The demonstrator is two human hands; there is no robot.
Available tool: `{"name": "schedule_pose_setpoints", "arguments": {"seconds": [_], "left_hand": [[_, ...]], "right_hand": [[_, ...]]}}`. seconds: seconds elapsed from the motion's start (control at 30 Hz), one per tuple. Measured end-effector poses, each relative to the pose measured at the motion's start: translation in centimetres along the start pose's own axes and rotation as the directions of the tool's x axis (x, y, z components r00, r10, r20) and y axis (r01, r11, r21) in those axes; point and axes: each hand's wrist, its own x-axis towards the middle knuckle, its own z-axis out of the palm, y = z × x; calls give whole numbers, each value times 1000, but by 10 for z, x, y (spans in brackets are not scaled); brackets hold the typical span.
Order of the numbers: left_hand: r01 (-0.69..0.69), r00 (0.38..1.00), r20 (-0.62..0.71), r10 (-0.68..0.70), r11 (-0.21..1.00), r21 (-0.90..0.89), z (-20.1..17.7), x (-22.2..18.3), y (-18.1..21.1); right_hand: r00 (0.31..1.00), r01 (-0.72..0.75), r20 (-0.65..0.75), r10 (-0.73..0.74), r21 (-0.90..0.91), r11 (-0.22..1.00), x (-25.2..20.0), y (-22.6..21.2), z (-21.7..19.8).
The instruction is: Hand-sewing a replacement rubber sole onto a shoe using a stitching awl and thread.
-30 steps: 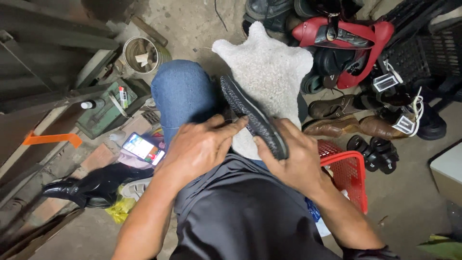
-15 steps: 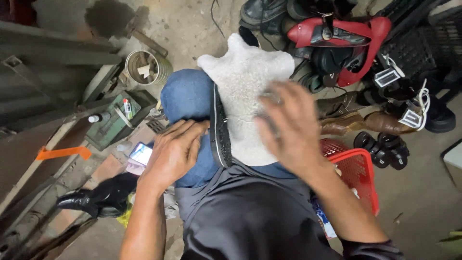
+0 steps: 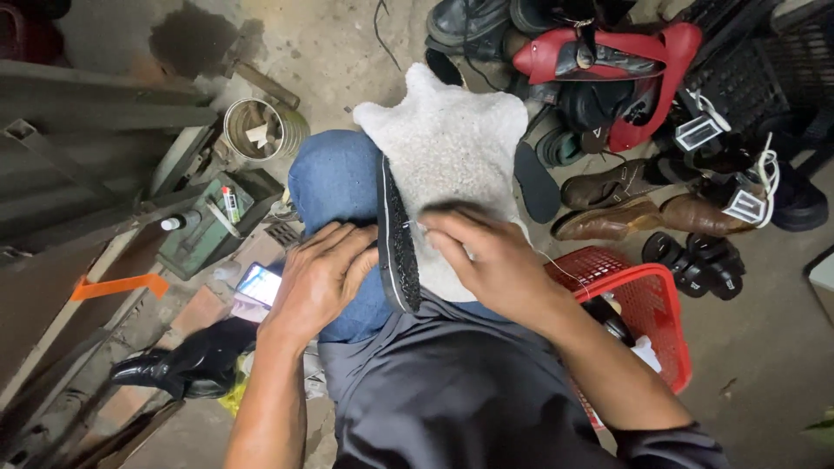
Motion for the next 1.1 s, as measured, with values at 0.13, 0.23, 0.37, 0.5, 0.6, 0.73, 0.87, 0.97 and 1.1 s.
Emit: {"name": "schedule_pose_setpoints", "arguments": {"seconds": [0.13, 0.23, 0.37, 0.5, 0.6, 0.73, 0.87, 0.97, 1.1], "left_hand": [[-5, 1000, -27, 6, 1000, 28, -4, 0, 6], [-2, 999, -42, 3, 999, 33, 1, -4, 1], [168, 985, -69, -160, 975, 143, 17, -29, -21], [494, 869, -130, -478, 819, 291, -7, -63, -28], [560, 827, -89, -556, 798, 222, -18, -80, -32], [522, 851, -128, -510, 848, 91, -4, -58, -15], [506, 832, -177, -526, 850, -146, 18, -56, -12], [510, 791, -185, -584, 795, -328, 33, -61, -20], [466, 752, -201, -628, 721, -512, 47, -60, -18]], "right_hand": [[996, 36, 90, -27, -97, 995, 2, 13, 22], [985, 65, 170, -33, -187, 980, 0, 3, 18], [991, 82, 119, -59, -200, 976, -7, -7, 11], [993, 90, -49, -112, -319, 944, -11, 4, 8], [994, 105, 57, -90, -374, 922, -4, 4, 12], [997, 25, 82, -8, -212, 977, -16, -2, 12], [997, -32, 74, 16, 216, 976, -22, -11, -11], [997, 47, 34, -76, 517, 855, -25, -8, -4], [999, 40, 0, -54, 687, 726, -32, 13, 26]]}}
